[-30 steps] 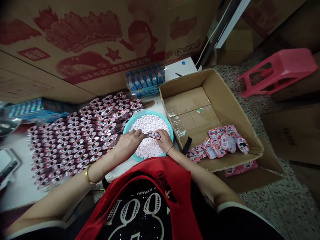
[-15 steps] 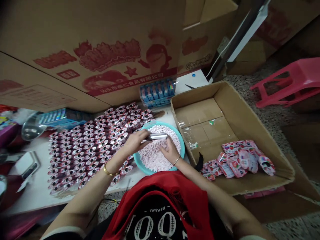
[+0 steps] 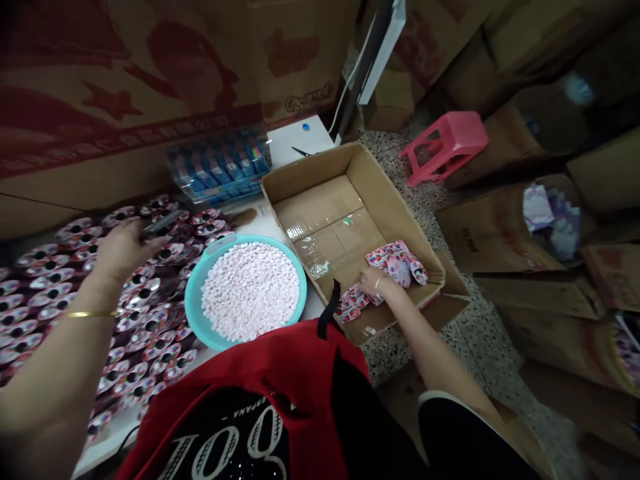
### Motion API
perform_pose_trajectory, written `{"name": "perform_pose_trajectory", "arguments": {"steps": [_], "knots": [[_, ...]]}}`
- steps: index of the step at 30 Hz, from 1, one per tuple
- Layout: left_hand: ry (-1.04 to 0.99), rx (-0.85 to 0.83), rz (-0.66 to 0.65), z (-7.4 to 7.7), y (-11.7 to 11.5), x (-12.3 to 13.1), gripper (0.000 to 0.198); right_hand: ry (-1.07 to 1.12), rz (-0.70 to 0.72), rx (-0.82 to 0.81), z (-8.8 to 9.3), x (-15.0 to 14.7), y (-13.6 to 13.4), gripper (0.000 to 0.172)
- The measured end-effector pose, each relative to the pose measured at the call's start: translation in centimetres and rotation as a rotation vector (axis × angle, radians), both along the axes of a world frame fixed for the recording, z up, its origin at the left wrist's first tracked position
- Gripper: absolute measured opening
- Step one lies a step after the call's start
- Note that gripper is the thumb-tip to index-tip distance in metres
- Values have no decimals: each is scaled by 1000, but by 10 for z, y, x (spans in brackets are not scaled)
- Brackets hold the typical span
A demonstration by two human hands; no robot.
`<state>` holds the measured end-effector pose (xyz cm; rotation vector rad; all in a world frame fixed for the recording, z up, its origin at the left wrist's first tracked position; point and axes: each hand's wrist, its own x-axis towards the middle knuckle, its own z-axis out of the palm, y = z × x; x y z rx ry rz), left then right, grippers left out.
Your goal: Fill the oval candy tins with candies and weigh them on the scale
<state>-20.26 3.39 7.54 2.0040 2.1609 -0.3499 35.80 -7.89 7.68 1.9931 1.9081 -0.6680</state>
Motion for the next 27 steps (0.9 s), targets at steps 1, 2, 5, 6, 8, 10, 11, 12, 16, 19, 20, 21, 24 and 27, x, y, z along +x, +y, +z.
{"name": "perform_pose_trajectory", "arguments": {"steps": [1,2,5,6,8,10,11,12,16,19,20,21,24,27], "knots": [[-20,49,-6,3,-5,5,59,-26,46,-42,-4,-2,-10,28],[-62,83,-30,6,-12,12,58,-47,93,-79,-8,-7,-18,32],[-344,-32,-241,10,-41,39,42,-84,214,-163,-24,-22,-28,38],[-441,-136,-326,9,-54,48,36,-87,242,-188,-29,-26,-28,38],[-518,-368,-428,4,-83,63,25,-86,279,-228,-37,-30,-25,38],[-462,-510,-408,-1,-113,74,17,-78,291,-247,-40,-29,-20,38],[-436,-527,-368,-5,-127,78,14,-71,288,-242,-39,-28,-17,39],[-425,-514,-324,-8,-140,82,13,-62,279,-228,-36,-26,-14,39],[-482,-413,-219,-30,-173,110,16,-15,195,-75,-15,-25,1,35],[-552,-340,-187,-54,-175,149,20,219,0,268,7,-40,11,34],[-578,-309,-175,-62,-173,162,21,359,-88,400,16,-48,12,34],[-605,-280,-164,-69,-171,174,21,509,-175,510,25,-58,12,35],[-682,-212,-135,-81,-164,196,20,838,-305,552,50,-93,2,39],[-756,-177,-128,-78,-163,190,20,1018,-329,344,60,-124,-16,40]]}}
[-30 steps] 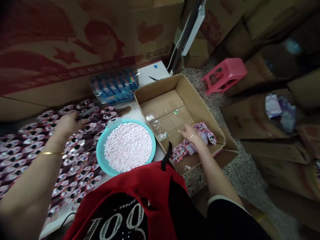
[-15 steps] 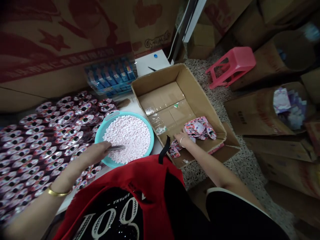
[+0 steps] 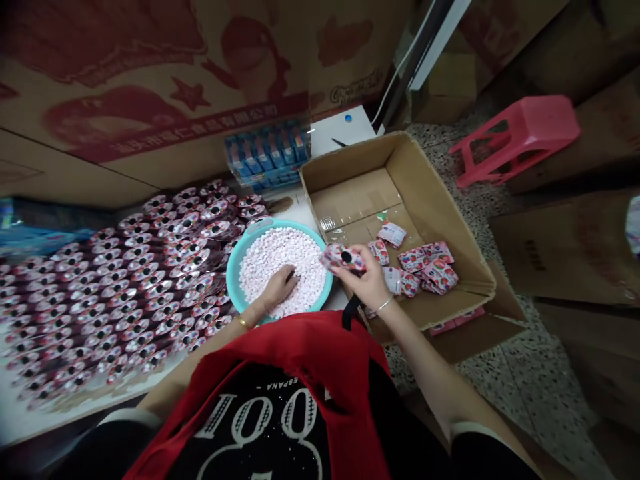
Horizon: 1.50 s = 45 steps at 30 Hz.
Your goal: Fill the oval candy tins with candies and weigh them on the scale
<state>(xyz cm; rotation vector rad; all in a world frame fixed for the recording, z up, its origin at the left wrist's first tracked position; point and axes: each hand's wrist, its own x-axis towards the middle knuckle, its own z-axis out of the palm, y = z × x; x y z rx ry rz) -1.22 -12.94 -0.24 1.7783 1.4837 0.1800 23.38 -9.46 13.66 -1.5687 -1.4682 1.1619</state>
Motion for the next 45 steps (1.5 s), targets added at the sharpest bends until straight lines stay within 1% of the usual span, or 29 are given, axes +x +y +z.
{"name": "perform_pose_trajectory", "arguments": {"steps": [2,4,6,8,10,12,14,16,18,21,24,26,27,28,29,30,32,34,36,38,39,41,43,45], "knots": [[-42,14,4,10,-1,-15,22,99,80,-106,-4,-15,-13,37],[-70,32,5,24,-1,-36,24,110,157,-159,-13,-25,-22,34],[-83,53,8,41,2,-56,24,-2,234,-143,-26,-33,-27,32],[-89,75,-7,61,5,-75,24,-180,313,-88,-38,-40,-26,29],[-83,100,-56,81,10,-88,24,-314,377,-42,-49,-48,-21,28],[-48,124,-136,100,15,-93,25,-371,426,-18,-58,-56,-15,32],[39,125,-230,117,21,-90,24,-383,462,-5,-63,-65,-10,35],[180,108,-322,132,27,-79,22,-396,501,9,-66,-72,-7,38],[349,89,-388,146,31,-63,21,-406,532,18,-67,-77,-7,39],[550,85,-435,166,36,-36,21,-411,552,25,-69,-79,-9,42],[614,101,-470,182,36,-21,26,-400,545,34,-73,-78,-10,43],[605,124,-458,184,37,-24,25,-384,533,41,-77,-75,-11,43],[596,141,-433,181,37,-30,24,-374,525,44,-79,-73,-11,42],[587,153,-395,175,37,-37,23,-363,518,47,-80,-71,-12,42],[578,148,-344,165,38,-47,22,-351,511,49,-81,-69,-12,43],[571,127,-288,152,38,-56,22,-339,506,51,-82,-66,-13,43],[550,50,-195,119,37,-71,23,-312,505,53,-82,-60,-16,42],[516,-10,-157,84,36,-76,22,-288,517,53,-79,-55,-20,41],[462,-25,-156,52,36,-70,21,-267,539,50,-75,-50,-24,40],[384,-26,-156,27,37,-57,20,-251,564,45,-72,-48,-27,41],[340,-24,-156,17,38,-49,19,-245,577,42,-70,-47,-29,42],[253,-15,-154,2,40,-35,18,-238,600,34,-69,-48,-31,42],[173,-3,-138,-8,40,-26,20,-239,616,25,-68,-48,-32,41],[100,9,-113,-13,39,-24,21,-245,621,17,-69,-48,-32,41]]}}
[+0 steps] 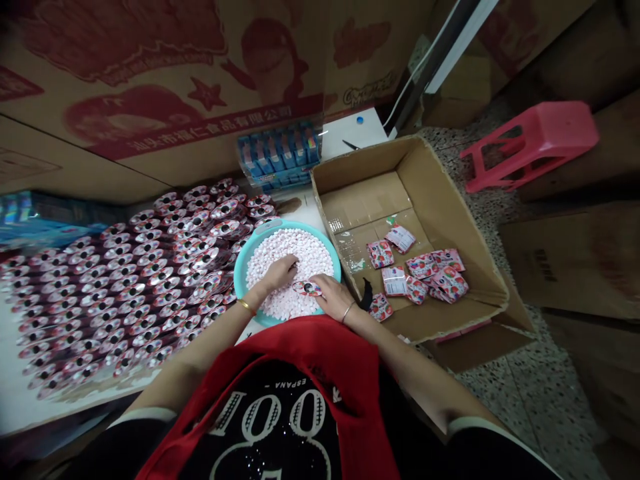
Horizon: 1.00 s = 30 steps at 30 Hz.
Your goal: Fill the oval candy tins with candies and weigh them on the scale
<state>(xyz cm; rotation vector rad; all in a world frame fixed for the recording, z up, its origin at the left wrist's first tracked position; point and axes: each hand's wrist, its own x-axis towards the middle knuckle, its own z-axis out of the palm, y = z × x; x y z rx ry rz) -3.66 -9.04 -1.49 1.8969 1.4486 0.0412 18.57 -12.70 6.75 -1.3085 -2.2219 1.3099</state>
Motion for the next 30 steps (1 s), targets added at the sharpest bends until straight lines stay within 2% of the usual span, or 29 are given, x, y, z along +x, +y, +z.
{"name": "perform_pose_trajectory", "arguments": {"steps": [3,6,9,13,15,18,23,25,27,29,30], "knots": [[-106,12,29,2,-6,-9,22,-13,-14,-6,-2,0,-1,41],[-192,30,41,16,-11,-24,23,-23,-34,-6,-5,-2,-2,39],[-246,60,39,42,-12,-42,24,-32,-64,1,-10,-8,0,36],[-271,84,-34,85,-8,-60,24,-57,-132,19,-17,-17,7,36],[-196,89,-118,107,-6,-62,21,-70,-155,30,-19,-22,12,36],[59,85,-244,134,-3,-51,15,-76,-151,44,-19,-28,17,38],[425,79,-270,167,-7,-11,18,-64,-119,62,-16,-35,19,43],[477,86,-283,176,-9,-2,22,-54,-119,67,-17,-35,19,44],[481,104,-279,181,-9,-5,23,-39,-129,72,-18,-33,19,44],[457,126,-199,176,-9,-17,20,-24,-144,75,-20,-30,19,42],[433,118,-133,169,-10,-24,19,-16,-151,76,-20,-28,18,42]]}}
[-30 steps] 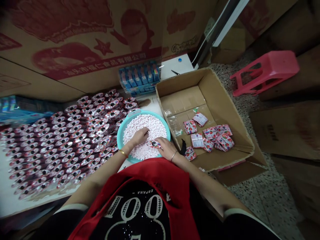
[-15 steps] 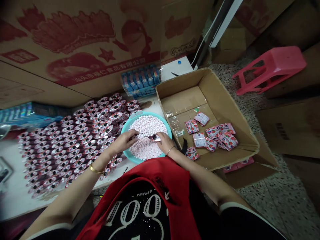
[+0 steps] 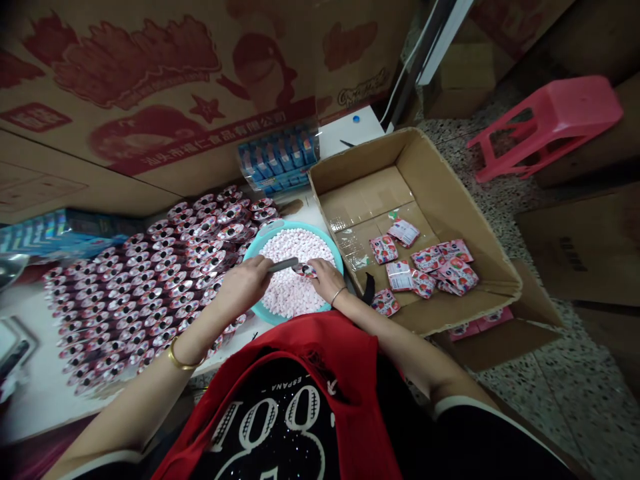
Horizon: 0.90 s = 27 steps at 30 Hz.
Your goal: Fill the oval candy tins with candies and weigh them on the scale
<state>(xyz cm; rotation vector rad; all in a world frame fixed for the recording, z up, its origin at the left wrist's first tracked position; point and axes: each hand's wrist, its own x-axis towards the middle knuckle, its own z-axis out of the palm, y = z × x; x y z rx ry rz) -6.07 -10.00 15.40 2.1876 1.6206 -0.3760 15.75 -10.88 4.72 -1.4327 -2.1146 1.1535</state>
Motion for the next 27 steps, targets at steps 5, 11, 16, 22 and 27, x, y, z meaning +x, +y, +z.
{"name": "perform_pose_trajectory", "arguments": {"steps": [5,11,16,22,27], "knots": [[-165,-148,235,-68,-13,-15,13,31,-43,12,-1,8,-2,39],[-373,-196,291,-117,-34,-3,17,32,-116,24,-3,13,0,35],[-528,-182,293,-92,-36,-38,19,31,-124,28,-6,10,4,34],[-379,-103,99,-28,-22,-28,18,24,-20,32,-3,-5,4,42],[46,-36,-89,14,-11,7,23,40,34,23,2,-14,5,45]]}}
